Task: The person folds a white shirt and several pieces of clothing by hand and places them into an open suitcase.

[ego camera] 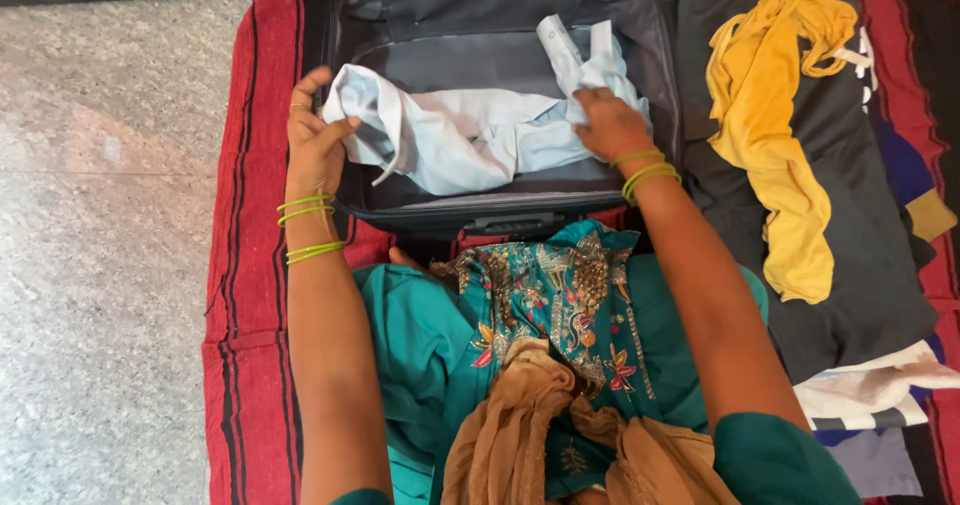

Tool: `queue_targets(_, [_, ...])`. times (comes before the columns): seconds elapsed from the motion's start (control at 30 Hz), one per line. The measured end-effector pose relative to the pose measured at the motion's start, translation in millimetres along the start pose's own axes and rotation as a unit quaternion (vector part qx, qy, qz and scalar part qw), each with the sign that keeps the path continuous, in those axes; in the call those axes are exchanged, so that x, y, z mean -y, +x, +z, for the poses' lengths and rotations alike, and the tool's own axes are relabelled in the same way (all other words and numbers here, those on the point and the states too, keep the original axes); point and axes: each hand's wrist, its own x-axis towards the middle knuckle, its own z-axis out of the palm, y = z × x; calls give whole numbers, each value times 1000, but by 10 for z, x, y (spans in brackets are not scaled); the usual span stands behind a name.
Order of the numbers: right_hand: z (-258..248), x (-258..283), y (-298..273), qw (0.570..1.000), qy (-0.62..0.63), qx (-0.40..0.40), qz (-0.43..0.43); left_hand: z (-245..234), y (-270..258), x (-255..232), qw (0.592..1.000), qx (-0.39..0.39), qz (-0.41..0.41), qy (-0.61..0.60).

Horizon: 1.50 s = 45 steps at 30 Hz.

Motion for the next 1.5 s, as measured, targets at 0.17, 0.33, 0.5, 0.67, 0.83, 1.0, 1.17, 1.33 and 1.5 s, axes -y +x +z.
queue_targets(0.17, [261,-296,272,994,35,-15,-101,9,-105,-30,969,35,-122,212])
queue_targets(0.33, [639,-524,303,986,-143,-7,80,-59,-106,181,930,16,127,345])
queue_targets(0.5, [251,-406,273,974,-89,83,189,41,-150,117,802,-138,156,561])
queue_targets(0.67, [143,-426,421,987,-4,-78,137,-154,-107,497,788,-176,149,570])
queue_targets(0.83, [361,-439,683,993,-4,-110,48,-64,-85,349,939,-273,-206,-32])
queue_targets(1.0, [748,-381,721,993,-37,-55,100,-26,-72,267,972,-140,-188,-26])
queue_targets(1.17, [401,-423,525,964,5,-247,98,-90,-49,357,980,-157,-24,121])
queue_targets(1.33, [-76,-181,120,977,-137,-76,144,-77,-138,111,983,-155,48,83])
queue_targets(1.5, [-165,192,22,966,-235,32,106,-10,-144,19,985,-149,32,77])
